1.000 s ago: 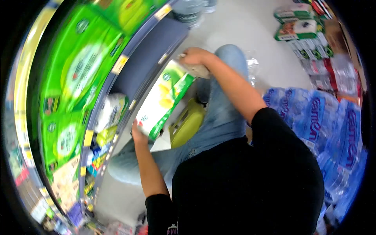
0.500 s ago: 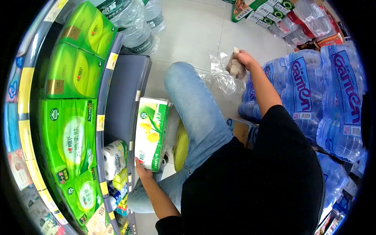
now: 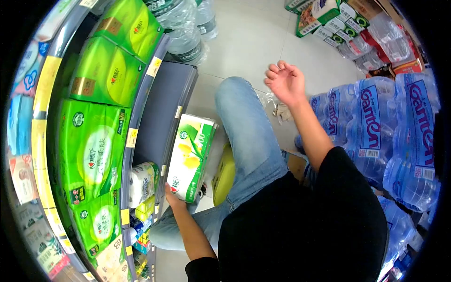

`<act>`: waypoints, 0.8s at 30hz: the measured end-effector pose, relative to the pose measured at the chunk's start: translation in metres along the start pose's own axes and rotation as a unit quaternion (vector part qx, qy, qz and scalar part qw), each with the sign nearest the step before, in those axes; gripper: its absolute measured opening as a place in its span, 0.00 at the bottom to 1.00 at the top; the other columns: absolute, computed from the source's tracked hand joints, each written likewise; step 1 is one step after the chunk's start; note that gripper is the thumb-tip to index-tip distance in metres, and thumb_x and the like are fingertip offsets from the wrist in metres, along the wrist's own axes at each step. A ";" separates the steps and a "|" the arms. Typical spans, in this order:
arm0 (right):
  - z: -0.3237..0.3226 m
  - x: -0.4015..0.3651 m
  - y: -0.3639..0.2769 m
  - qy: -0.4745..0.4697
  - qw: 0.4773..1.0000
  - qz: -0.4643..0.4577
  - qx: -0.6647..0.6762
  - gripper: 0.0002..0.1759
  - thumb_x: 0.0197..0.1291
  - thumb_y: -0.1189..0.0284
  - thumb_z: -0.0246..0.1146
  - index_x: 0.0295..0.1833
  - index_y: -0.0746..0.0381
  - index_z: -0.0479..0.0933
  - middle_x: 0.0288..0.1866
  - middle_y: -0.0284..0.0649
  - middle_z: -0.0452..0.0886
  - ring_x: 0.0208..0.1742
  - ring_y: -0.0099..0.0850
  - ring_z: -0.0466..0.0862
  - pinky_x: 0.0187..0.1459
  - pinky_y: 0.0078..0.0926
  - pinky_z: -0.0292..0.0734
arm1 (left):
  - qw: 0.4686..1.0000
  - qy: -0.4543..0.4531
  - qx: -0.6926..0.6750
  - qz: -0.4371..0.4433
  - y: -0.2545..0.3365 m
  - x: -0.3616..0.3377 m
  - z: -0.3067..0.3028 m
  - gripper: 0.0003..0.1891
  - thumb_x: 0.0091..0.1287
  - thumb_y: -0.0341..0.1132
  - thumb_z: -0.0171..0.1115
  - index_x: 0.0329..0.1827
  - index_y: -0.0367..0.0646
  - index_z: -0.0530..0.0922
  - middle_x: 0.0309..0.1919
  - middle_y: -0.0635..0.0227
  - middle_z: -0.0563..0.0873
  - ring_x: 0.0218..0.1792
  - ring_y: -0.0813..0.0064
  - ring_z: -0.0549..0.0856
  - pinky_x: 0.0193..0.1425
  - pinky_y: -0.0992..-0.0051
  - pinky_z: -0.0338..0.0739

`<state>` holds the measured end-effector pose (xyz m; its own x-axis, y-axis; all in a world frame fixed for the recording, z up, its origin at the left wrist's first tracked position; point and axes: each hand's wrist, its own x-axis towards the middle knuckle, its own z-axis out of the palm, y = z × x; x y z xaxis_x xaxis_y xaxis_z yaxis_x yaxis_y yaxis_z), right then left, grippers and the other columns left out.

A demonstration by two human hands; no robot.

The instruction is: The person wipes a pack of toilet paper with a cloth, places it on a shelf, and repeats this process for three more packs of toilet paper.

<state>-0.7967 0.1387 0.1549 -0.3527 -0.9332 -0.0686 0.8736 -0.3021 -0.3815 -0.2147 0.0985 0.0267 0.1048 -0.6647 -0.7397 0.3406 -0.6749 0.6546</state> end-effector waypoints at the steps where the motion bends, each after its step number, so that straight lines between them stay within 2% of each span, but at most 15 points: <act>1: 0.045 -0.003 0.014 -0.067 0.996 0.011 0.054 0.09 0.66 0.64 0.56 0.36 0.57 0.72 0.36 0.34 0.67 0.35 0.27 0.68 0.41 0.29 0.66 | 1.000 0.005 -0.019 -0.008 0.004 -0.007 0.007 0.27 0.78 0.49 0.54 0.67 0.34 0.74 0.61 0.56 0.84 0.57 0.58 0.85 0.64 0.58 0.78; 4: 0.143 -0.015 0.052 -0.216 0.962 0.058 0.158 0.08 0.68 0.67 0.56 0.37 0.57 0.70 0.40 0.32 0.65 0.33 0.24 0.66 0.39 0.26 0.64 | 0.999 0.006 -0.032 -0.006 0.002 -0.003 0.004 0.27 0.79 0.49 0.50 0.67 0.34 0.75 0.60 0.55 0.85 0.56 0.58 0.86 0.63 0.59 0.79; 9: 0.216 -0.027 0.101 -0.285 0.917 0.144 0.241 0.08 0.70 0.66 0.55 0.38 0.56 0.69 0.42 0.31 0.64 0.30 0.22 0.65 0.37 0.25 0.63 | 0.999 0.016 -0.038 0.012 -0.006 0.012 -0.007 0.27 0.78 0.48 0.51 0.65 0.32 0.76 0.56 0.55 0.87 0.51 0.58 0.88 0.58 0.61 0.82; 14: 0.250 -0.041 0.124 -0.324 0.880 0.202 0.281 0.08 0.73 0.65 0.53 0.40 0.55 0.68 0.43 0.31 0.63 0.29 0.23 0.65 0.36 0.26 0.63 | 0.998 0.051 -0.034 0.015 -0.010 0.018 -0.011 0.26 0.76 0.46 0.55 0.63 0.30 0.76 0.53 0.54 0.87 0.46 0.59 0.89 0.51 0.62 0.85; 17: 0.265 -0.050 0.130 -0.334 0.867 0.231 0.290 0.08 0.74 0.65 0.53 0.40 0.55 0.68 0.43 0.31 0.62 0.28 0.22 0.64 0.34 0.25 0.63 | 0.997 0.024 -0.076 0.018 -0.015 0.028 -0.016 0.25 0.75 0.45 0.57 0.61 0.28 0.76 0.51 0.53 0.88 0.45 0.59 0.90 0.48 0.62 0.86; 24: 0.277 -0.059 0.141 -0.368 0.847 0.258 0.284 0.08 0.74 0.64 0.53 0.41 0.54 0.67 0.43 0.30 0.62 0.25 0.21 0.63 0.32 0.25 0.62 | 0.996 0.025 -0.081 0.039 -0.024 0.048 -0.025 0.27 0.73 0.45 0.58 0.62 0.27 0.74 0.52 0.51 0.86 0.44 0.58 0.89 0.48 0.61 0.86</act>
<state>-0.5604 0.0973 0.3605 0.2475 -0.7751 0.5814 0.9416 0.3338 0.0441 -0.1950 0.0911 -0.0284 0.1817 -0.6934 -0.6973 0.4747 -0.5591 0.6797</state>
